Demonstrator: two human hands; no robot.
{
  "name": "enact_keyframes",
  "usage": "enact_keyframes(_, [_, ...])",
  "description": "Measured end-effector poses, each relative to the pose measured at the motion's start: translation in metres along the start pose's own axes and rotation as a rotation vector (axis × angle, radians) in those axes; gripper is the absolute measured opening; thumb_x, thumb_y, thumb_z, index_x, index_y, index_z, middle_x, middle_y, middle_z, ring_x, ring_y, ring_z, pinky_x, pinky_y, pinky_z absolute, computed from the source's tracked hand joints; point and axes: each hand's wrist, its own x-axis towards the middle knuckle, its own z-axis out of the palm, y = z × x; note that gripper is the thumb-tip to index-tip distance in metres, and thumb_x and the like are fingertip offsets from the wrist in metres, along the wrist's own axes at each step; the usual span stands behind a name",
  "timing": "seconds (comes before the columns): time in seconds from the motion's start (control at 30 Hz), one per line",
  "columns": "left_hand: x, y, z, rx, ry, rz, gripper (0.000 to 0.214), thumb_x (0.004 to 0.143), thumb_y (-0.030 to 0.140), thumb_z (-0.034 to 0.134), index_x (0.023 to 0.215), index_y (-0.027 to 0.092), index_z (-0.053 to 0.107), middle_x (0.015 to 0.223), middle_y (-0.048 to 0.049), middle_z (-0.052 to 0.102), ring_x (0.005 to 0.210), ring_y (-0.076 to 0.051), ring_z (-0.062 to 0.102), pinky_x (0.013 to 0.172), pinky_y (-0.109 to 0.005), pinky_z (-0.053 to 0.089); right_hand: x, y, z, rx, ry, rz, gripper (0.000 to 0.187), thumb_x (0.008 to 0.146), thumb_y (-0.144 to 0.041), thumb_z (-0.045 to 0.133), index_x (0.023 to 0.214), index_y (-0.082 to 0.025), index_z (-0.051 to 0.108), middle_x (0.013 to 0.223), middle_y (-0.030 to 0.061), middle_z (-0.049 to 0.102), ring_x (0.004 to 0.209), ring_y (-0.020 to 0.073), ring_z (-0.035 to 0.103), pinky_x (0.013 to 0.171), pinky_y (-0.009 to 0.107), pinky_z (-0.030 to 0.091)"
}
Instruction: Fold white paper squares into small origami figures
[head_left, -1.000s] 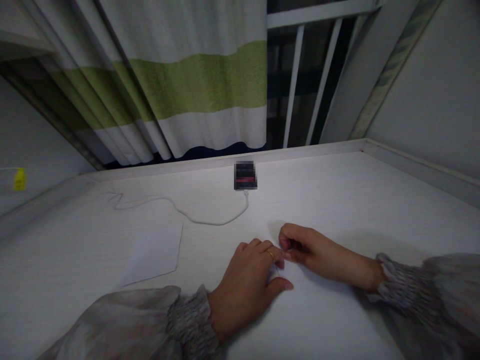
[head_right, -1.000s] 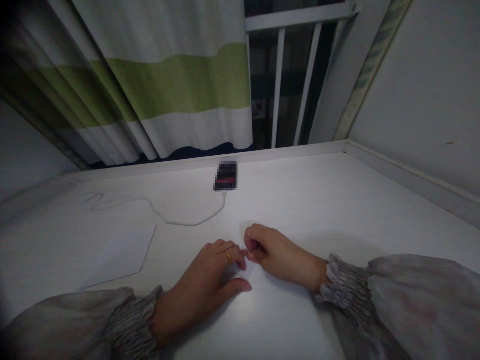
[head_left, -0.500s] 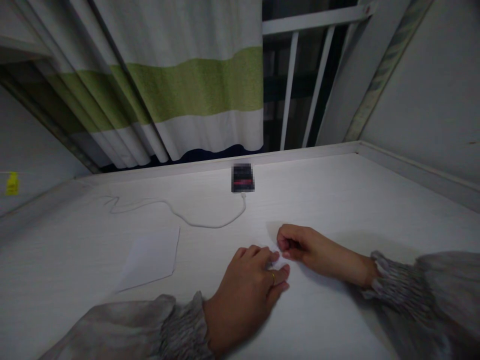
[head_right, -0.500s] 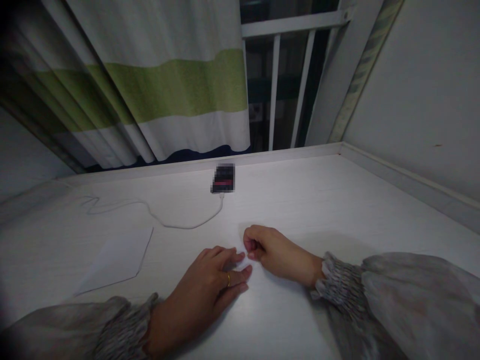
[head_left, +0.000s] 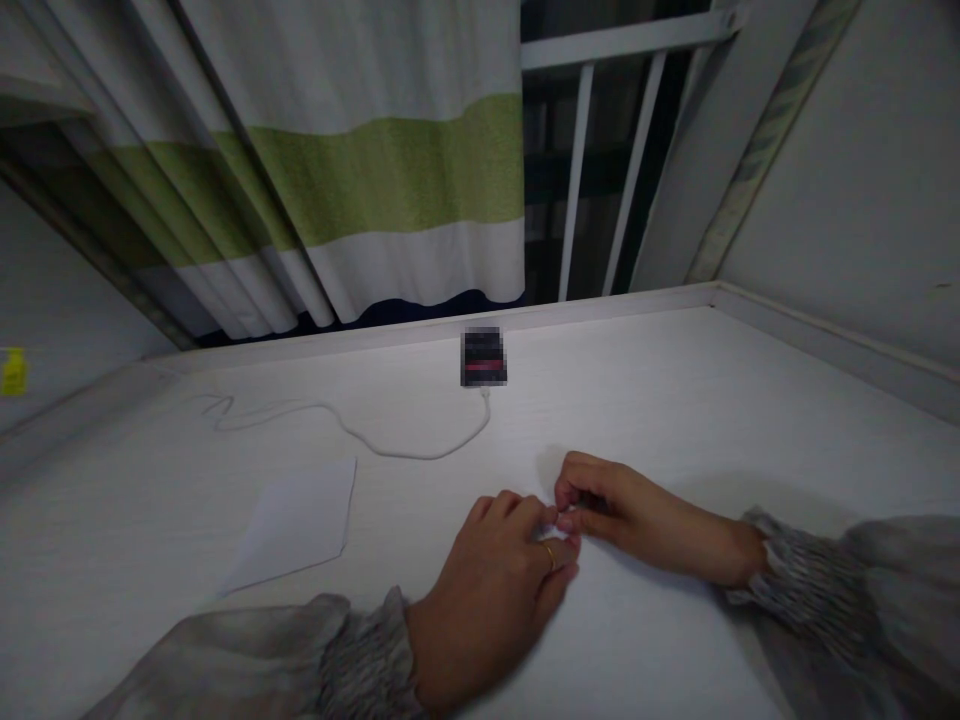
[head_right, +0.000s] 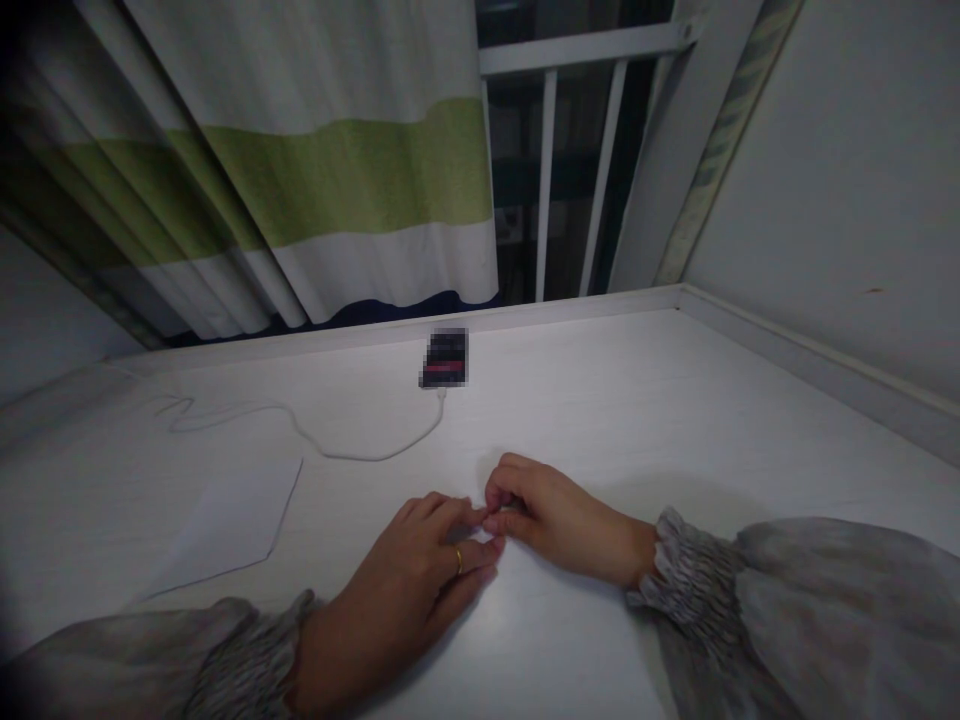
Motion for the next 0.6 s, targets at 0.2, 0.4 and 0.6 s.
enact_keyframes(0.2, [0.002, 0.000, 0.000, 0.034, -0.016, 0.013, 0.020, 0.085, 0.027, 0.044, 0.093, 0.022, 0.061, 0.095, -0.0054, 0.055, 0.088, -0.020, 0.045, 0.074, -0.037, 0.038, 0.002, -0.003, 0.004, -0.117, -0.008, -0.060, 0.013, 0.073, -0.004, 0.050, 0.067, -0.016, 0.049, 0.073, 0.0008, 0.049, 0.070, 0.0128, 0.046, 0.064, 0.024, 0.038])
enact_keyframes(0.4, [-0.001, -0.004, -0.003, 0.048, -0.036, 0.071, 0.022, 0.085, 0.026, 0.044, 0.100, 0.022, 0.059, 0.100, -0.0068, 0.055, 0.092, -0.020, 0.047, 0.078, -0.038, 0.040, 0.004, -0.006, 0.002, -0.178, -0.037, -0.076, 0.014, 0.074, -0.004, 0.047, 0.067, -0.016, 0.048, 0.074, 0.0014, 0.050, 0.072, 0.0138, 0.045, 0.065, 0.026, 0.037])
enact_keyframes(0.6, [-0.010, -0.013, -0.008, 0.072, -0.098, 0.201, 0.033, 0.084, 0.035, 0.044, 0.115, 0.024, 0.051, 0.121, -0.0123, 0.049, 0.110, -0.026, 0.042, 0.087, -0.043, 0.039, 0.004, -0.009, 0.001, -0.171, -0.031, -0.037, 0.015, 0.073, -0.004, 0.050, 0.066, -0.016, 0.047, 0.074, 0.0014, 0.051, 0.071, 0.0134, 0.046, 0.064, 0.025, 0.037])
